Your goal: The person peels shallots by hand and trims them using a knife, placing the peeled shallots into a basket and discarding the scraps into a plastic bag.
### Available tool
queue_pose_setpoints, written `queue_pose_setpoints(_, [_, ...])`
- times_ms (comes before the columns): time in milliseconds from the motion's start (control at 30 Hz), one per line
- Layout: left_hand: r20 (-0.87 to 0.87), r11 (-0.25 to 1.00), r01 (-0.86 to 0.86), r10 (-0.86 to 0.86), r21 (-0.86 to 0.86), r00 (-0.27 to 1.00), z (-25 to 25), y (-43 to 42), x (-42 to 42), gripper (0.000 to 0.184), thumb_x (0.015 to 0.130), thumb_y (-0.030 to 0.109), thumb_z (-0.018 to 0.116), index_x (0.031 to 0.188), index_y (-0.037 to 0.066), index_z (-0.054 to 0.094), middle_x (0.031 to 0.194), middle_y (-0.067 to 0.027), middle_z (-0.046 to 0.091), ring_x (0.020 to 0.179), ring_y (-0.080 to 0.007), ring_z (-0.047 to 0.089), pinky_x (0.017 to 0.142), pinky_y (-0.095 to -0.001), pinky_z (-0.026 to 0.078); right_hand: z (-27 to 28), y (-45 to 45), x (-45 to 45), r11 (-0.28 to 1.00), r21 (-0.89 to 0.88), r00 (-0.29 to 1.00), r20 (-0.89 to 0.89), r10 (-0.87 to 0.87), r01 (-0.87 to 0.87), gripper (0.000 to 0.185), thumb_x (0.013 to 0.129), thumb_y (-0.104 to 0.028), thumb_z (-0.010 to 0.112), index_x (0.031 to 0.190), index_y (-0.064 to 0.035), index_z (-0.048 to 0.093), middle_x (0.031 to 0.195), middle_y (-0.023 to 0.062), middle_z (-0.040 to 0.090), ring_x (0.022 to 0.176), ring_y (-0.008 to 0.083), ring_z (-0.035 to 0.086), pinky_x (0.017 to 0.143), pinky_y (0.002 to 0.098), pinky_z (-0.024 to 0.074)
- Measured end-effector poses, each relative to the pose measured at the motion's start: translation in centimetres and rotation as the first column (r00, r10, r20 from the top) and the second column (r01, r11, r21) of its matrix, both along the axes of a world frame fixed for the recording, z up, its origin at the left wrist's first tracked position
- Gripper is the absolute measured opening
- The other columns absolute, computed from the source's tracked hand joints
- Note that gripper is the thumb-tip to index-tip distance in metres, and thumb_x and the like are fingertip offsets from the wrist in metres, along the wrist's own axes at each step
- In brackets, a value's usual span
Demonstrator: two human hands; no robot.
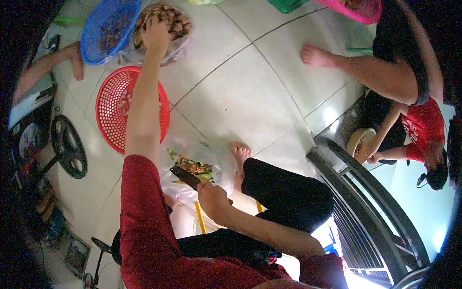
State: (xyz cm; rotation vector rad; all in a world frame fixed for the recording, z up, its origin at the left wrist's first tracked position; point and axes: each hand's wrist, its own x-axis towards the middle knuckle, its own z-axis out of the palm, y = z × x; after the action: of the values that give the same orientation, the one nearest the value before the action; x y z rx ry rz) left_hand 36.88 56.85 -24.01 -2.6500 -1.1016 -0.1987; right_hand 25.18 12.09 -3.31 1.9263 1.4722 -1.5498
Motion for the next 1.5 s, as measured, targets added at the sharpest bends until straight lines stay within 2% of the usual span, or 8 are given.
queue_pose_setpoints(300, [0.007,0.936,-0.161,0.172,-0.313,0.985,0.7,-0.7,0.2,0.039,0.082,0.026,0.072,0.120,0.026,0.066,0.136,-0.0085,0.051,0.128,-0.0298,0.046,0.103,-0.0540,0.040,3.1,3.3,0.3,0.999,0.043,0.996,-0.091,0.009,-0.005,0.031,0.087,-0.014,0.058,0.112,0.0053,0.056,0.089,0.0158,0.065,0.070,0.0256,0.071,0.051,0.0338,0.0567])
queue_pose_setpoints(533, [-0.110,0.971,-0.149,0.130,-0.189,0.985,-0.9,0.2,0.4,0.039,0.085,0.027,0.069,0.123,0.022,0.064,0.141,-0.0143,0.046,0.133,-0.0351,0.041,0.105,-0.0552,0.037,3.0,3.8,0.3,0.999,0.010,0.990,-0.135,-0.036,0.038,0.031,0.087,-0.015,0.059,0.110,0.0055,0.055,0.088,0.0153,0.065,0.069,0.0242,0.071,0.048,0.0333,0.0560])
queue_pose_setpoints(633, [0.008,0.990,-0.115,0.116,-0.084,0.993,-1.2,-0.4,-0.1,0.035,0.086,0.025,0.068,0.121,0.019,0.063,0.139,-0.0136,0.047,0.130,-0.0361,0.043,0.102,-0.0519,0.040,3.0,4.0,0.1,0.992,-0.069,0.993,-0.059,0.101,-0.105,0.030,0.086,-0.015,0.059,0.109,0.0048,0.056,0.086,0.0136,0.066,0.066,0.0232,0.070,0.045,0.0354,0.0553])
queue_pose_setpoints(733, [0.218,0.997,-0.049,0.061,-0.060,0.974,-0.5,-0.9,-1.0,0.032,0.087,0.023,0.067,0.118,0.014,0.061,0.129,-0.0156,0.055,0.122,-0.0367,0.050,0.099,-0.0512,0.041,2.3,2.5,-1.4,0.989,0.148,0.990,0.144,0.006,-0.028,0.016,0.084,-0.019,0.064,0.089,-0.0051,0.069,0.075,0.0101,0.068,0.060,0.0218,0.070,0.041,0.0379,0.0532])
queue_pose_setpoints(933, [0.564,0.867,0.201,0.108,-0.457,0.819,-0.2,-0.4,-2.7,0.036,0.093,0.029,0.065,0.117,0.004,0.054,0.103,-0.0205,0.065,0.106,-0.0379,0.062,0.091,-0.0498,0.045,1.8,3.1,-1.4,0.998,0.050,0.995,-0.084,0.051,-0.047,0.027,0.087,-0.017,0.059,0.108,0.0013,0.059,0.082,0.0101,0.066,0.066,0.0223,0.070,0.046,0.0347,0.0558])
queue_pose_setpoints(1233, [0.611,0.827,0.161,0.251,-0.538,0.751,2.2,-1.2,-2.2,0.033,0.104,0.031,0.048,0.115,0.000,0.052,0.094,-0.0159,0.067,0.082,-0.0258,0.067,0.078,-0.0384,0.050,2.7,3.4,-1.2,0.984,0.033,0.984,-0.040,0.174,-0.172,0.042,0.085,-0.017,0.064,0.120,0.0031,0.054,0.095,0.0116,0.064,0.079,0.0224,0.070,0.051,0.0347,0.0567])
queue_pose_setpoints(1300, [0.544,0.516,0.218,0.648,-0.828,0.533,3.4,-1.1,-1.7,0.035,0.104,0.033,0.049,0.117,0.000,0.052,0.093,-0.0098,0.068,0.080,-0.0201,0.064,0.078,-0.0349,0.050,3.1,3.2,-1.3,0.961,0.136,0.970,0.064,0.234,-0.241,0.041,0.086,-0.017,0.063,0.121,0.0015,0.054,0.095,0.0115,0.064,0.079,0.0222,0.070,0.052,0.0354,0.0574])
queue_pose_setpoints(1500, [0.637,0.526,0.360,0.612,-0.771,0.468,4.6,0.5,-2.9,0.037,0.102,0.035,0.053,0.119,0.002,0.056,0.096,-0.0062,0.066,0.086,-0.0128,0.062,0.070,-0.0291,0.051,3.9,5.0,-0.6,0.990,-0.041,0.990,-0.054,0.129,-0.131,0.036,0.087,-0.015,0.061,0.119,0.0000,0.057,0.090,0.0111,0.067,0.071,0.0218,0.071,0.049,0.0358,0.0566])
